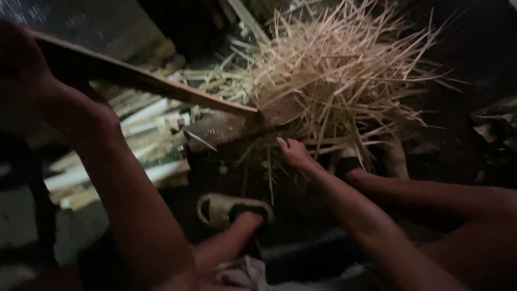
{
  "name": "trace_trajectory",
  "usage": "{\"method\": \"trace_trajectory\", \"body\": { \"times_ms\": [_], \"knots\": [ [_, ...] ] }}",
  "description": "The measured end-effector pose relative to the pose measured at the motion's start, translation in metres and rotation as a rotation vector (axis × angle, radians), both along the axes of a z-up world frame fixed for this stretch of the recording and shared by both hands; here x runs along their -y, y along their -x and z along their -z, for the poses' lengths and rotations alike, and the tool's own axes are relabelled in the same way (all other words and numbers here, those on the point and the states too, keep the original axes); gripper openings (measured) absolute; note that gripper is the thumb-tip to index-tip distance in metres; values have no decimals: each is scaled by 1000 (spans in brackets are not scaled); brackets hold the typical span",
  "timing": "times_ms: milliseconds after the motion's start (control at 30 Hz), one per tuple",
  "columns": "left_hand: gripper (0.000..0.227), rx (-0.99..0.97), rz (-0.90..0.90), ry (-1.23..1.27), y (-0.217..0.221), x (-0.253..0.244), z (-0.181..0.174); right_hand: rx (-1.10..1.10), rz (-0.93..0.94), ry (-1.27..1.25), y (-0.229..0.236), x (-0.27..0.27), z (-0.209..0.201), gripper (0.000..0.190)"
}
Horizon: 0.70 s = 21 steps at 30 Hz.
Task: The person uses a knife to split a piece of bamboo into thin strips. They hold the bamboo with their left hand and push the knife along the grain with their right hand, creating a pile of bamboo shavings and strips.
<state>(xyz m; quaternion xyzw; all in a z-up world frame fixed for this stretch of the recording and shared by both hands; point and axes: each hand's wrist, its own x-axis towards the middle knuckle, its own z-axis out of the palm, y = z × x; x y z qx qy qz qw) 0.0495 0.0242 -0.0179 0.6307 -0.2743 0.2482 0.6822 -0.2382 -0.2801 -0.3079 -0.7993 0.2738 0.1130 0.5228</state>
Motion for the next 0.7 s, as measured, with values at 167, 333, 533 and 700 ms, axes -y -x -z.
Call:
{"method": "trace_trajectory", "body": {
  "times_ms": [167,333,533,700],
  "knots": [
    [44,59,-78,-33,4,9,7,314,-74,-102,15,-35,-61,56],
    [40,7,-144,-64,16,29,-15,389,-98,-48,8,-58,-48,56],
    [40,117,-283,-63,-34,9,1,-26,-4,62,-5,-4,23,59],
    [45,-13,63,-32,6,2,11,245,-161,-35,1,-16,-12,66]
  ]
}}
